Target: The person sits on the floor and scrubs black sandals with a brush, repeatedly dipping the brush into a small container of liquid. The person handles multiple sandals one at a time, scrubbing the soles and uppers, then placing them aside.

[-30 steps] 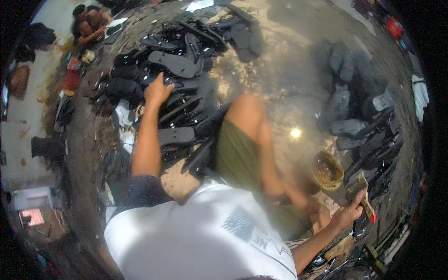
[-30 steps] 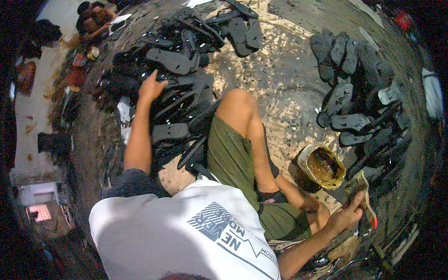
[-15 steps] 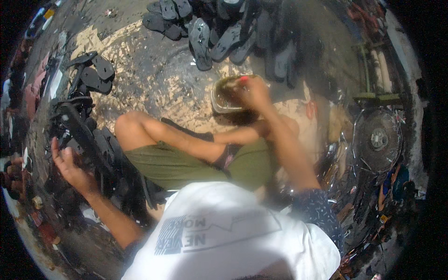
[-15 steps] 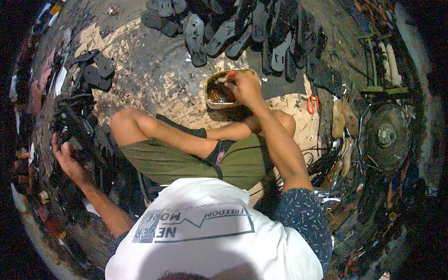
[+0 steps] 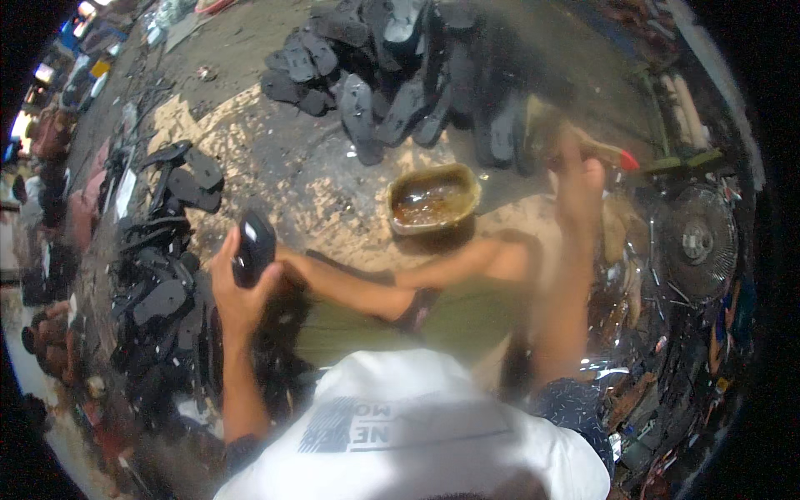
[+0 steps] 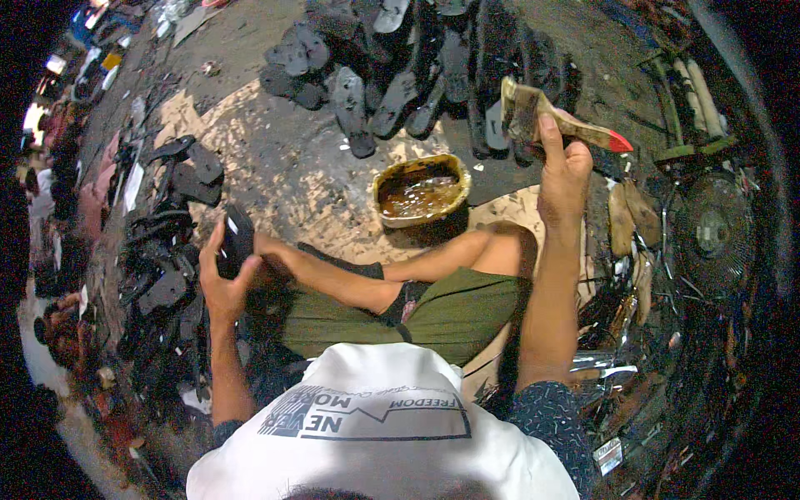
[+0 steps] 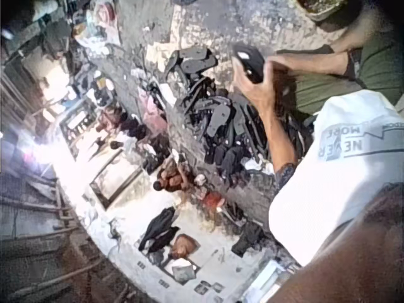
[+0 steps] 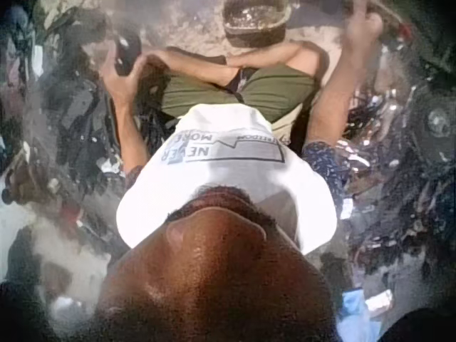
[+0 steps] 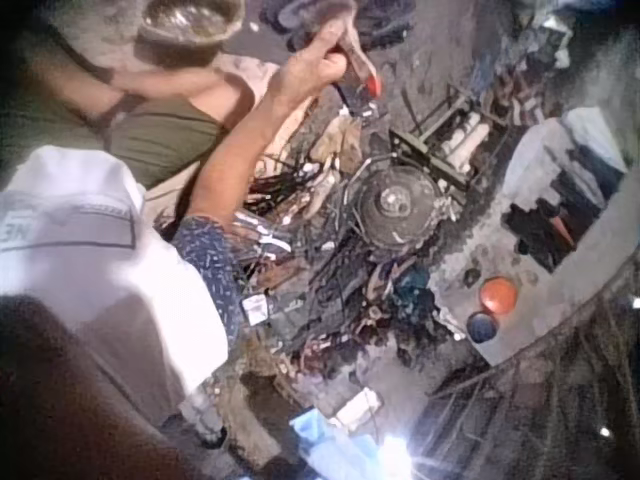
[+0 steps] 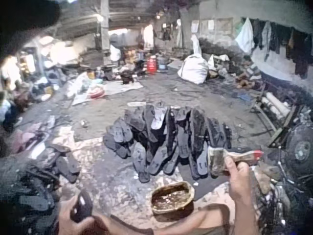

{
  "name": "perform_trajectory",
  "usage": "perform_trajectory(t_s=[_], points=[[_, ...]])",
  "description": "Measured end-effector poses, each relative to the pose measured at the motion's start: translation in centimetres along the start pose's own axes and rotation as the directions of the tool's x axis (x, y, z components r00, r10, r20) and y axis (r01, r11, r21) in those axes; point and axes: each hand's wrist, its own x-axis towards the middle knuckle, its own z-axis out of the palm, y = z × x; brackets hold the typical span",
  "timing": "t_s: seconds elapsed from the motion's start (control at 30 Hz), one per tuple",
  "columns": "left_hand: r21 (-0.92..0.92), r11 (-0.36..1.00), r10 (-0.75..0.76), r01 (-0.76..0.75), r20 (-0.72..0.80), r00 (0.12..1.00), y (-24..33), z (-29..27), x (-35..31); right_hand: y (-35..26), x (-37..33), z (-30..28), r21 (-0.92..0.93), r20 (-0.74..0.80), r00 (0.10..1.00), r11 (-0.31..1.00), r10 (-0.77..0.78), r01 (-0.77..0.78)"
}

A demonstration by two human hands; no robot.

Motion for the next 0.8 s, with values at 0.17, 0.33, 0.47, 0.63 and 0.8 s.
perform_trajectory(t_s=[0.17, 0.33, 0.47, 0.63, 0.8], points=[[-0.901, 0.080, -0.418, 0.426, 0.358, 0.835, 2.7, 4.8, 1.1, -0.8, -8.9, 10.7, 0.212, 0.370, 0.928, 0.977, -0.049, -0.033], [-0.825, -0.448, -0.243, 0.344, 0.482, 0.841, 9.1, 6.5, 0.1, 1.9, -15.1, 16.2, 0.145, 0.510, 0.817, 0.963, -0.269, 0.227], [-0.837, -0.409, -0.158, 0.364, 0.458, 0.875, 8.7, 6.3, -0.7, 1.8, -13.3, 17.3, 0.202, 0.449, 0.727, 0.851, -0.520, 0.484], [-0.778, -0.525, -0.069, 0.344, 0.442, 0.894, 7.9, 6.9, 1.2, 2.1, -17.4, 14.7, 0.312, 0.647, 0.647, 0.914, -0.404, 0.259], [-0.726, -0.518, -0.047, 0.452, 0.551, 0.833, 8.1, 7.3, -0.4, 3.4, -10.7, 15.4, 0.035, 0.538, 0.747, 0.896, -0.390, 0.442]])
